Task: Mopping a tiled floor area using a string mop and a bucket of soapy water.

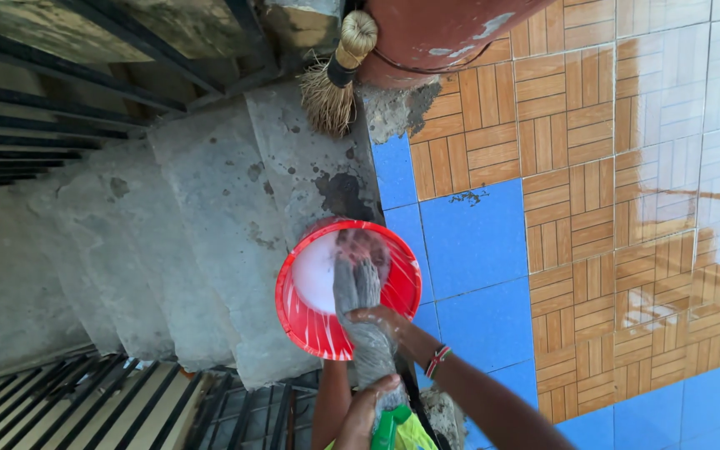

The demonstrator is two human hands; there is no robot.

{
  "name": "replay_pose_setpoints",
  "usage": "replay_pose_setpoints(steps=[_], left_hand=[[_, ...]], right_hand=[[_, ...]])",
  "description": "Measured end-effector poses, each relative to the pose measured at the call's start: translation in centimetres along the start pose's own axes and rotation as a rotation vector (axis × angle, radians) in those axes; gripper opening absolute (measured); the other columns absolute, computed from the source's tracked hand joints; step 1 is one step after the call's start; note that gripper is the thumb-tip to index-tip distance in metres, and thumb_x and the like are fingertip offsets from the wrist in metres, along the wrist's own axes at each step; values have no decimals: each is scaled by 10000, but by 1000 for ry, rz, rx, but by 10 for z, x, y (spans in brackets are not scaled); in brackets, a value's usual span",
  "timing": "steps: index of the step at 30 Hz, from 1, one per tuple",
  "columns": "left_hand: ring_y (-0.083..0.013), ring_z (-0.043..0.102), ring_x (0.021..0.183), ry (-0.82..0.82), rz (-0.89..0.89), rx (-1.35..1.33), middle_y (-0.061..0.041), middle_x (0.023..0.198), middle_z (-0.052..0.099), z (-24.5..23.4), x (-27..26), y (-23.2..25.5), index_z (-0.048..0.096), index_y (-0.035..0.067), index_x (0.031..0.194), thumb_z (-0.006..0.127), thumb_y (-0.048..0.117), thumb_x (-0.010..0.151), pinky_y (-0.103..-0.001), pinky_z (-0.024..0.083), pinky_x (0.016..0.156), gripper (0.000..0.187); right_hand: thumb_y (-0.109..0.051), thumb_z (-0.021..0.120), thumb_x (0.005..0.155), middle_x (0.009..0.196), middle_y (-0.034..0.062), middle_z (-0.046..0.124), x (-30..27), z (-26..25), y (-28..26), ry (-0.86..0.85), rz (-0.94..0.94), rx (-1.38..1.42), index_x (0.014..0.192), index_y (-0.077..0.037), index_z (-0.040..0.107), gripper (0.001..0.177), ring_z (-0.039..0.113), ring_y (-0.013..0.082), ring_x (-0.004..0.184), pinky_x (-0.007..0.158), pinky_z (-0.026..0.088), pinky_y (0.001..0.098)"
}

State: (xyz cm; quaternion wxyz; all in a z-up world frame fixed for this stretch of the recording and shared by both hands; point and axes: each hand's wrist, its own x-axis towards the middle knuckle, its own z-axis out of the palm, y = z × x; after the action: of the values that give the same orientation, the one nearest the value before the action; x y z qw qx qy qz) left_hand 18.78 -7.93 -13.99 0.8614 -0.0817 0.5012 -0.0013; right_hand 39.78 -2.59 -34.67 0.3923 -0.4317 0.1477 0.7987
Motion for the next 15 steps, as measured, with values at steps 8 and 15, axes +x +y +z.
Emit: replay_pose_setpoints(steps=[8,15], left_hand=[[-264,729,740,-154,119,-41,-132,906,749,-68,203,4,690,-31,1098,792,171,744,-426,603,646,420],[-214,726,757,-3,272,86,-98,899,741,-24,223,48,720,-19,1065,814,100,737,-373,584,687,361]], right_hand=[[-147,832,771,1157,115,704,8,36,-48,11,-277,-661,1306,0,618,595,649,210,1056,955,552,363],[-186,850,679,1023,142,755,15,57,-80,480,-170,-861,1225,23,641,621,725,240,916,816,605,379]])
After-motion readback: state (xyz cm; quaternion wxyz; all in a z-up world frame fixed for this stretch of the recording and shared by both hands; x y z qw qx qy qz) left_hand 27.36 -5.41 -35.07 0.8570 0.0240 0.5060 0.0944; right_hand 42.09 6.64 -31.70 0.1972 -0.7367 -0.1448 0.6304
